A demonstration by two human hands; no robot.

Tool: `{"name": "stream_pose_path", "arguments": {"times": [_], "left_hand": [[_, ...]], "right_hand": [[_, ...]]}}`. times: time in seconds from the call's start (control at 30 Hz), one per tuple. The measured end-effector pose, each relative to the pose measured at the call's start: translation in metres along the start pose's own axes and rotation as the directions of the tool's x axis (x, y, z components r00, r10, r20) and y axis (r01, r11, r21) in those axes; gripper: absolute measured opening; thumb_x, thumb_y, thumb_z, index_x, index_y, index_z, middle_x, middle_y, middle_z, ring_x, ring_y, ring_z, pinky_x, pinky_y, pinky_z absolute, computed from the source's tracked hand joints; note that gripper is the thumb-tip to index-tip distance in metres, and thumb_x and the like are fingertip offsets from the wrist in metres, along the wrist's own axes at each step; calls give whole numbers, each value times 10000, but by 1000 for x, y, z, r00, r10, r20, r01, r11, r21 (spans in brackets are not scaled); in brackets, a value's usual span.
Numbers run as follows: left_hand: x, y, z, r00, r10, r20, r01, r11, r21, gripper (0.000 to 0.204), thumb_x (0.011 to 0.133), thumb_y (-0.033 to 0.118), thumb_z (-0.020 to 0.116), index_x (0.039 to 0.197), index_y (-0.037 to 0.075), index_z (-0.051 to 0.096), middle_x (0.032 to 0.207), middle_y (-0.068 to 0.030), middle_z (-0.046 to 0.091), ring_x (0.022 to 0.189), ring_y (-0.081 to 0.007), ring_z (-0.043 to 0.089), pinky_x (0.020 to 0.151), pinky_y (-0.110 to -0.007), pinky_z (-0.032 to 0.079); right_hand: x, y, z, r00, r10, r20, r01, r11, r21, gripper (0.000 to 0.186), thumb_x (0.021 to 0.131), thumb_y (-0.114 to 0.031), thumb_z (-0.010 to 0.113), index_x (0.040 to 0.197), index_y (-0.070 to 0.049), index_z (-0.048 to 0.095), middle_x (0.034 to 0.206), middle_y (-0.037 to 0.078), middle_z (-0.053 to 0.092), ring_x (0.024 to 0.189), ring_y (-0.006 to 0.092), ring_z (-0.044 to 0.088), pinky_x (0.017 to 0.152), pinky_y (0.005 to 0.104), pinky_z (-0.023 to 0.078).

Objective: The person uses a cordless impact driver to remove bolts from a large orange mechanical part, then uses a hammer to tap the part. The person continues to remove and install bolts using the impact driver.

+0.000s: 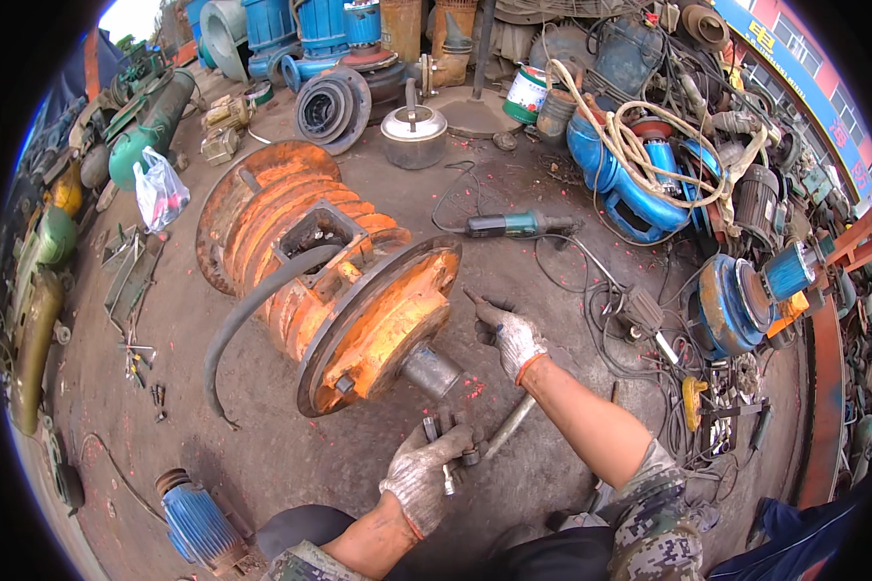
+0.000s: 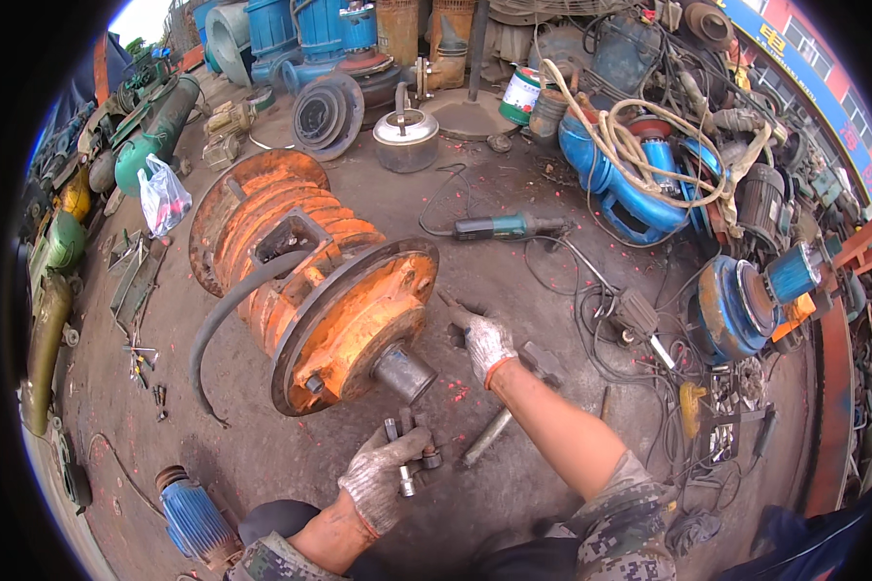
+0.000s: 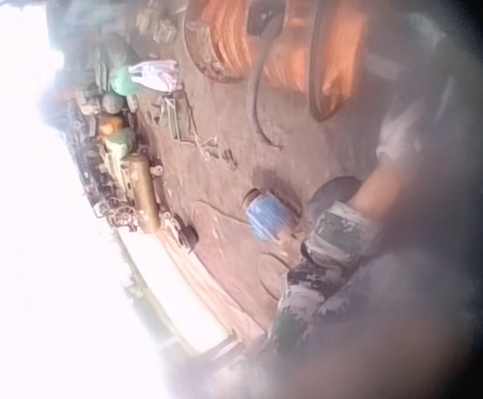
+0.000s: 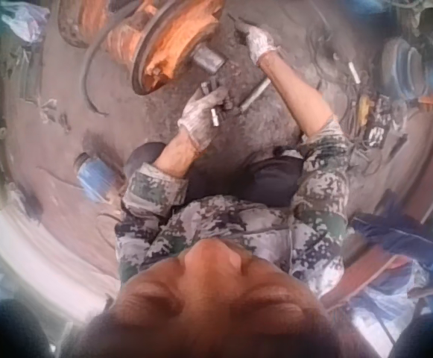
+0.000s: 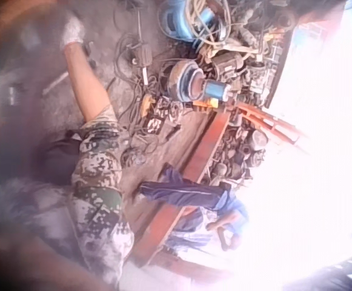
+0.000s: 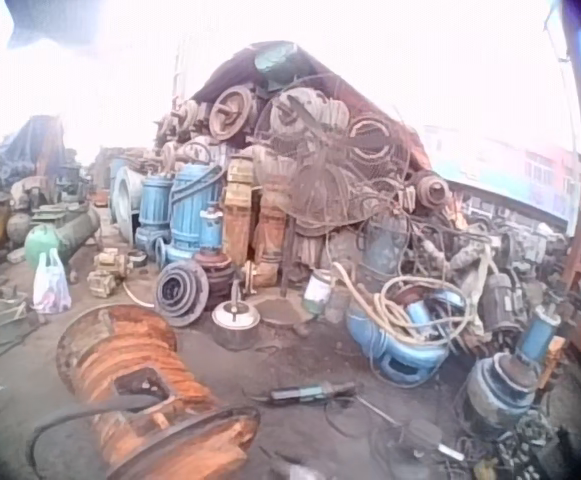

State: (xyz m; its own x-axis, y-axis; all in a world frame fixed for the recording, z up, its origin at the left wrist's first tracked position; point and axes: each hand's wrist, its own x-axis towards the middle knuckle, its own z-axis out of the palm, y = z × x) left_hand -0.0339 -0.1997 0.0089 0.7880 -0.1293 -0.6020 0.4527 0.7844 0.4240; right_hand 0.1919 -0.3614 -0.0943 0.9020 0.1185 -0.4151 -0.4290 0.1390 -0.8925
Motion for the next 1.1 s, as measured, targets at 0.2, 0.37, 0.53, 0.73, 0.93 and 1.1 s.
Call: {"name": "stream_pose_path", "arguments": {"times": [0.2, 0.37, 0.53, 0.73, 0.93, 1.1], "left_hand": [[-4, -1, -4, 999, -40, -23, 40, 999, -1, 233, 969, 18, 706, 1175, -7, 601, 1051, -112, 672, 924, -203, 667, 838, -323, 574], [-3, -6, 0, 996, -31, -84, 41, 993, 112, 255, 981, 11, 687, 1214, -8, 586, 1092, -93, 656, 945, -191, 663, 855, -316, 575], [3, -11, 0, 981, -56, -185, 68, 996, 62, 288, 987, -27, 661, 1257, 4, 569, 1147, -63, 643, 996, -184, 660, 875, -324, 578], [6, -12, -5, 986, -65, -153, 70, 997, 25, 309, 986, -53, 650, 1276, 7, 560, 1173, -53, 635, 1030, -183, 655, 897, -346, 583], [2, -7, -3, 990, -75, -123, 92, 986, 137, 302, 995, -13, 658, 1281, 8, 563, 1185, -61, 639, 1052, -175, 650, 919, -325, 562], [-4, -4, 7, 987, -118, -110, 142, 961, 238, 318, 995, 70, 694, 1286, -10, 592, 1166, -63, 662, 1042, -144, 644, 894, -286, 538]], "right_hand": [[12, 9, 5, 1000, -30, 8, 29, 997, 78, 442, 912, -188, 780, 1269, 59, 699, 843, 51, 697, 690, 133, 629, 626, 289, 513], [26, 15, 12, 999, -25, 45, 20, 994, 103, 362, 924, -200, 813, 1212, -12, 701, 890, 22, 684, 722, 117, 620, 644, 278, 522], [22, 16, 21, 993, -98, 58, 95, 993, 64, 451, 908, -212, 818, 1269, 29, 693, 937, 44, 706, 761, 119, 636, 681, 275, 529], [15, 10, 17, 976, -213, 42, 214, 977, -27, 516, 931, -219, 795, 1341, 61, 655, 894, 17, 701, 703, 75, 606, 601, 261, 485], [-29, -34, 27, 939, -322, 120, 343, 896, -282, 434, 890, -206, 784, 1244, 39, 730, 973, 106, 762, 857, 151, 705, 816, 320, 565], [-46, -45, 39, 800, -583, 142, 552, 623, -554, 355, 868, -192, 793, 1171, -11, 760, 1004, 156, 769, 841, 217, 747, 789, 359, 584]]}}
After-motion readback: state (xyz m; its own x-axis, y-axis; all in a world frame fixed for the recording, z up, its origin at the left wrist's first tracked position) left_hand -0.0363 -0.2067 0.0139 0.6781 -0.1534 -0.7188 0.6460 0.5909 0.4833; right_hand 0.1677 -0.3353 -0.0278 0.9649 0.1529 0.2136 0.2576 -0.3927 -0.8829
